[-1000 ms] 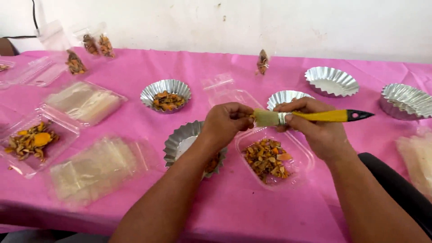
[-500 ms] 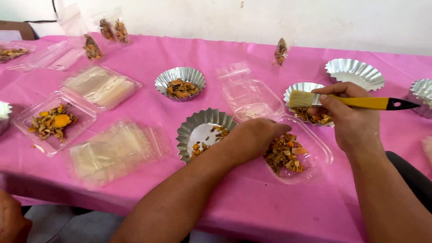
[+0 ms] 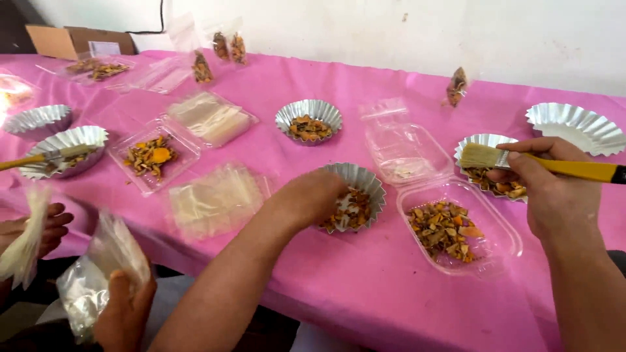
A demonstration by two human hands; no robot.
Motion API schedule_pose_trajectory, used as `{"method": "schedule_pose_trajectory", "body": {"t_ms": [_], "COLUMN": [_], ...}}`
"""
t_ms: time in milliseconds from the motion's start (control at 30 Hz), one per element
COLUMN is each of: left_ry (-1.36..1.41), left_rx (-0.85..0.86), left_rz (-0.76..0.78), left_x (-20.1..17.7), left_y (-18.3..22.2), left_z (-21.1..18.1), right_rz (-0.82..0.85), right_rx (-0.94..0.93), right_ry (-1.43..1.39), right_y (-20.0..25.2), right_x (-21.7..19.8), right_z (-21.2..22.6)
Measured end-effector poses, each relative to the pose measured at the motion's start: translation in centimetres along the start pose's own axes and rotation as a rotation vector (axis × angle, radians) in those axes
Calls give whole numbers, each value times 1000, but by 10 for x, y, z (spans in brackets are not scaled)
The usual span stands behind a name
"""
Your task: Sorting and cleaning dried tea ingredients using a brush and hands, then placing them into plastic containers.
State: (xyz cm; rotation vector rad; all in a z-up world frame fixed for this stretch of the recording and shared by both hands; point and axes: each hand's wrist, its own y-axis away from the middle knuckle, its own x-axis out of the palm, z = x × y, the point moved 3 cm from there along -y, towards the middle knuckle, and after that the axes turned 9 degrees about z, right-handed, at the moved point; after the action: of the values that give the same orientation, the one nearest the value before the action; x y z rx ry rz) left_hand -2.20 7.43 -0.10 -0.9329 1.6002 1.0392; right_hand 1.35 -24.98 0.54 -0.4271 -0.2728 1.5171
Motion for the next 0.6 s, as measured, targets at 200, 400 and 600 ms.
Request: {"method": "schedule_pose_trajectory", "body": {"t_ms": [200, 400, 600], "left_ry": [-105, -156, 70], "left_rx": [-70, -69, -45], "left_rz": [146, 170, -37], "left_x": [36, 58, 24], "left_y": [-11, -52, -39], "left_z": [0, 14, 15], "right_rz": [8, 20, 14], "right_rx": [4, -30, -16], "right_ry": [34, 22, 0], "right_y": [1, -1, 0], "right_x": [2, 1, 1], "right_z": [2, -2, 7]}}
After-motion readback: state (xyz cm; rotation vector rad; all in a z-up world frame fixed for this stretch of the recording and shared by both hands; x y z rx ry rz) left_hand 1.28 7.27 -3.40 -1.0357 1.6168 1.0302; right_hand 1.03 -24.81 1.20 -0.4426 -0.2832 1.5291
